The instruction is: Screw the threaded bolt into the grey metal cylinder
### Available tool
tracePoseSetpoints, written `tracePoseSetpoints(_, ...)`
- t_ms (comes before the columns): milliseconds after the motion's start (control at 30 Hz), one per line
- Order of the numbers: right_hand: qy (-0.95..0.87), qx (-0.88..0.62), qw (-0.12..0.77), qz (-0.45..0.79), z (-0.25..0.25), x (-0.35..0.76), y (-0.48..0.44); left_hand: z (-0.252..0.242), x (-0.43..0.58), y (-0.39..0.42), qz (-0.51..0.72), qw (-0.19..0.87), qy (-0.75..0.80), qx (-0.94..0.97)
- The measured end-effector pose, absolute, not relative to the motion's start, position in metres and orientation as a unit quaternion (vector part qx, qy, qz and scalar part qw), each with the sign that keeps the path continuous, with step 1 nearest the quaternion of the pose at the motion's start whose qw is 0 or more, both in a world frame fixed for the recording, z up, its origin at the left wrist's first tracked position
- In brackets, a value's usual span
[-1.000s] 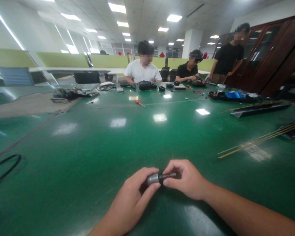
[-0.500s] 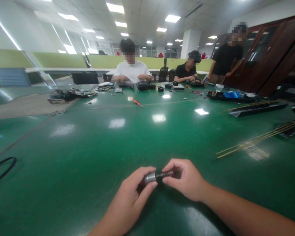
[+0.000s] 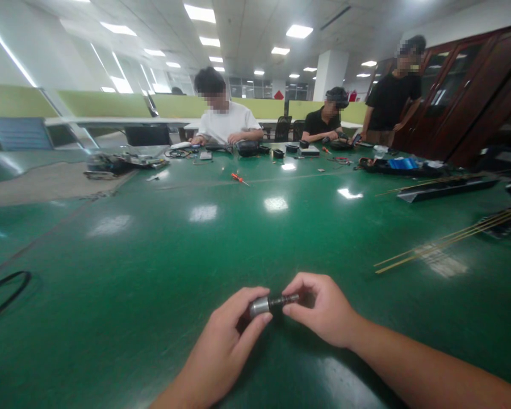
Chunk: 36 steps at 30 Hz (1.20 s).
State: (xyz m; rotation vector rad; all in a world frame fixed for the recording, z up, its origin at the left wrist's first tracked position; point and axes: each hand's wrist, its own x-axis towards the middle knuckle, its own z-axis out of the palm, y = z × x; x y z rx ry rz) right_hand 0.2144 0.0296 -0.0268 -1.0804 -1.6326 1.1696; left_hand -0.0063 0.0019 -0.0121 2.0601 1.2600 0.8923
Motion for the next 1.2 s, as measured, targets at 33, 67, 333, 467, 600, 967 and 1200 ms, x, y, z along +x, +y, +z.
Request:
tracePoseSetpoints(33,-0.650,-0.431,0.418,0.466,-0.0267,0.2144,0.0297,-0.0118,-0.0064,0.0018,0.334,0.279,0.470,0.768)
tracePoseSetpoints(67,-0.650,-0.431,0.418,0.466,-0.0266,0.2144,0.0298,-0.0115,-0.0065,0.0017,0.335,0.279,0.469,0.768)
tracePoseSetpoints(333,-0.650,-0.436,0.415,0.463,-0.0249,0.2148,0.0301,-0.0119,-0.0068,0.0026,0.345,0.274,0.470,0.765)
tracePoseSetpoints(467,-0.650,-0.433,0.419,0.462,-0.0244,0.2154,0.0304,-0.0132,-0.0077,0.0028,0.352,0.274,0.474,0.759)
tracePoseSetpoints(600,-0.648,-0.431,0.422,0.465,-0.0244,0.2155,0.0309,-0.0144,-0.0082,0.0023,0.358,0.279,0.474,0.755)
tracePoseSetpoints(967,-0.641,-0.411,0.443,0.474,-0.0235,0.2179,0.0298,-0.0140,-0.0086,0.0027,0.371,0.298,0.477,0.739)
tracePoseSetpoints(1200,-0.636,-0.392,0.455,0.486,-0.0238,0.2202,0.0308,-0.0159,-0.0095,0.0034,0.374,0.305,0.486,0.729)
